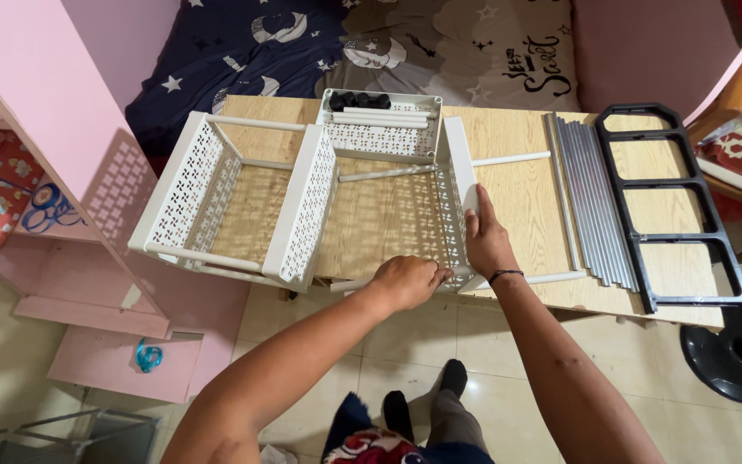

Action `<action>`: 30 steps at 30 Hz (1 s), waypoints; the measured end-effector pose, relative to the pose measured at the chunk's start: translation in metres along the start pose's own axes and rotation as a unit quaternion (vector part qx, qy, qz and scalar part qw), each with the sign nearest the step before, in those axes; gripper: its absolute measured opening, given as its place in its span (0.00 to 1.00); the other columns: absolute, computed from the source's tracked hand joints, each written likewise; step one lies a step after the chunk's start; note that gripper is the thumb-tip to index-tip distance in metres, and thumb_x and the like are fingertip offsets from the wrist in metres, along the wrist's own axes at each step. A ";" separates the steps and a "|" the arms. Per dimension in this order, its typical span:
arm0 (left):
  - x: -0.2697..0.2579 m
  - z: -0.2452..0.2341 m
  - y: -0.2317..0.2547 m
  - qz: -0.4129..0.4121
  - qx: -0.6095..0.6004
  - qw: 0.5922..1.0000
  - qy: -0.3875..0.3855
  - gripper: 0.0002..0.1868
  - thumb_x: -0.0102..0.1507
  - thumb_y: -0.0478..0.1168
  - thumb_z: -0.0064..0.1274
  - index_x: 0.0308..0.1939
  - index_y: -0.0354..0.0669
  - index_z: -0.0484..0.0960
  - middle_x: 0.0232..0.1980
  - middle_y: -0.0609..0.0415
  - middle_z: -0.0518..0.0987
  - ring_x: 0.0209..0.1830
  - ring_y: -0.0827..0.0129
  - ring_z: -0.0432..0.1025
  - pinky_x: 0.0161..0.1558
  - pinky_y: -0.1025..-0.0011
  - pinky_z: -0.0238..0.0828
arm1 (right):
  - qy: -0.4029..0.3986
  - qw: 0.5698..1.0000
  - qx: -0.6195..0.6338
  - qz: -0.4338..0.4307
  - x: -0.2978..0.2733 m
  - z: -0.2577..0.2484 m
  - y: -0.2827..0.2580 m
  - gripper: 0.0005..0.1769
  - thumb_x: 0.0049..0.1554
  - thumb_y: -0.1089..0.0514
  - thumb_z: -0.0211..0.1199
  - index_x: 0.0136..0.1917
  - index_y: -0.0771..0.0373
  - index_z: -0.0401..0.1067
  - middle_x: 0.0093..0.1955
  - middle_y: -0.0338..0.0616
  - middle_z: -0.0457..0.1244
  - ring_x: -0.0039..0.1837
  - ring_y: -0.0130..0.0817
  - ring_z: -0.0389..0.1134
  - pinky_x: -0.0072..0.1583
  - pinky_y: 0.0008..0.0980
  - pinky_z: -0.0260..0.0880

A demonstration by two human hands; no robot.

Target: The person assembles a white plastic shelving unit by inserting white plastic rods into perforated side panels. They repeatedly align and push the rods into place, adjusting the frame on a wooden table.

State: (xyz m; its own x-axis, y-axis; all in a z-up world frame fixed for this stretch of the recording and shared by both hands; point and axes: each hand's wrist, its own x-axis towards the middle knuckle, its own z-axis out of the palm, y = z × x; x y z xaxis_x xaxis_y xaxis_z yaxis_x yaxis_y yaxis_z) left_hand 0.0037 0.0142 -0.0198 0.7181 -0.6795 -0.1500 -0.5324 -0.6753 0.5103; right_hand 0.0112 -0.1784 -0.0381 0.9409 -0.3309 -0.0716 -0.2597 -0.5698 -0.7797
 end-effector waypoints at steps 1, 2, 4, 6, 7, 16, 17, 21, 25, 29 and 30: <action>0.001 0.000 0.000 -0.006 0.000 1.000 -0.009 0.27 0.71 0.57 0.41 0.34 0.39 0.84 0.34 0.39 0.83 0.37 0.45 0.78 0.44 0.50 0.75 | 0.003 1.000 -0.001 -0.004 0.001 0.000 0.001 0.32 0.67 0.47 0.44 0.83 0.44 0.45 0.64 0.68 0.65 0.66 0.65 0.65 0.66 0.53 0.66; 0.002 0.000 -0.001 -0.002 -0.001 1.000 -0.003 0.27 0.71 0.57 0.41 0.34 0.39 0.83 0.33 0.40 0.83 0.37 0.45 0.78 0.43 0.50 0.74 | 0.002 1.000 0.000 -0.006 0.001 0.000 0.001 0.32 0.67 0.47 0.43 0.83 0.44 0.44 0.64 0.67 0.65 0.66 0.65 0.65 0.66 0.53 0.65; 0.002 0.002 -0.003 0.006 -0.002 1.000 0.009 0.27 0.70 0.57 0.41 0.34 0.38 0.83 0.33 0.40 0.83 0.36 0.46 0.78 0.43 0.50 0.74 | 0.000 1.000 0.002 -0.008 0.002 0.002 0.002 0.32 0.67 0.47 0.43 0.83 0.44 0.44 0.64 0.67 0.64 0.67 0.65 0.65 0.66 0.53 0.65; 0.000 0.005 -0.008 0.020 0.014 0.999 0.031 0.27 0.71 0.57 0.41 0.34 0.38 0.82 0.32 0.40 0.82 0.35 0.45 0.78 0.42 0.50 0.74 | 0.007 1.000 0.004 -0.019 0.003 0.004 0.003 0.32 0.67 0.47 0.43 0.83 0.45 0.44 0.64 0.67 0.64 0.67 0.66 0.64 0.66 0.53 0.65; -0.001 0.007 -0.010 0.026 0.022 0.999 0.042 0.27 0.72 0.56 0.40 0.34 0.38 0.81 0.32 0.40 0.82 0.35 0.45 0.78 0.42 0.49 0.74 | 0.010 1.000 0.005 -0.025 0.003 0.005 0.003 0.33 0.67 0.48 0.44 0.83 0.46 0.44 0.65 0.68 0.64 0.67 0.66 0.64 0.67 0.53 0.65; -0.021 0.029 -0.005 0.058 0.111 0.974 0.191 0.14 0.70 0.51 0.46 0.49 0.45 0.75 0.47 0.46 0.80 0.45 0.53 0.76 0.46 0.52 0.69 | 0.017 1.000 0.008 -0.017 0.004 0.004 0.003 0.33 0.67 0.48 0.43 0.83 0.46 0.45 0.64 0.67 0.65 0.66 0.66 0.65 0.66 0.53 0.65; -0.021 0.029 -0.005 0.068 0.105 0.970 0.209 0.14 0.69 0.50 0.46 0.48 0.44 0.75 0.44 0.46 0.80 0.43 0.53 0.76 0.44 0.52 0.70 | 0.015 1.000 0.005 -0.013 0.005 0.004 0.003 0.33 0.67 0.47 0.43 0.83 0.46 0.45 0.64 0.67 0.65 0.66 0.66 0.65 0.66 0.52 0.65; -0.017 0.026 -0.006 0.084 0.075 0.975 0.190 0.14 0.71 0.50 0.47 0.44 0.43 0.76 0.33 0.45 0.80 0.35 0.51 0.77 0.38 0.53 0.73 | 0.014 1.000 0.005 -0.012 0.004 0.003 0.003 0.32 0.67 0.47 0.43 0.83 0.45 0.46 0.64 0.67 0.64 0.66 0.65 0.65 0.66 0.52 0.65; -0.011 0.019 -0.007 0.082 0.053 0.987 0.132 0.17 0.71 0.51 0.46 0.40 0.40 0.77 0.25 0.44 0.79 0.27 0.48 0.77 0.30 0.52 0.73 | 0.014 1.000 0.002 0.001 0.003 0.002 0.004 0.32 0.67 0.47 0.43 0.83 0.44 0.47 0.64 0.65 0.65 0.66 0.65 0.65 0.66 0.52 0.65; -0.008 0.010 -0.004 0.051 0.040 0.995 0.074 0.22 0.71 0.55 0.45 0.38 0.40 0.80 0.28 0.42 0.80 0.31 0.46 0.78 0.34 0.51 0.74 | 0.023 1.000 0.004 -0.016 0.004 0.004 0.008 0.32 0.67 0.47 0.44 0.82 0.44 0.47 0.64 0.66 0.64 0.67 0.65 0.65 0.66 0.53 0.65; -0.005 0.009 -0.002 0.045 0.033 0.997 0.061 0.22 0.70 0.56 0.44 0.38 0.40 0.80 0.29 0.42 0.81 0.32 0.45 0.78 0.35 0.50 0.75 | 0.024 1.000 0.002 -0.018 0.004 0.004 0.008 0.32 0.67 0.47 0.44 0.82 0.45 0.47 0.65 0.66 0.64 0.67 0.65 0.65 0.66 0.53 0.65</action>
State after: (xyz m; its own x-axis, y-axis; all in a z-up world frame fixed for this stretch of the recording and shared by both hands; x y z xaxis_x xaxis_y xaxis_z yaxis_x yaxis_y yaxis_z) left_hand -0.0030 0.0165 -0.0275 0.7130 -0.7012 0.0008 -0.6229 -0.6329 0.4599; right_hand 0.0136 -0.1816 -0.0474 0.9385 -0.3451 -0.0131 -0.2239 -0.5792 -0.7838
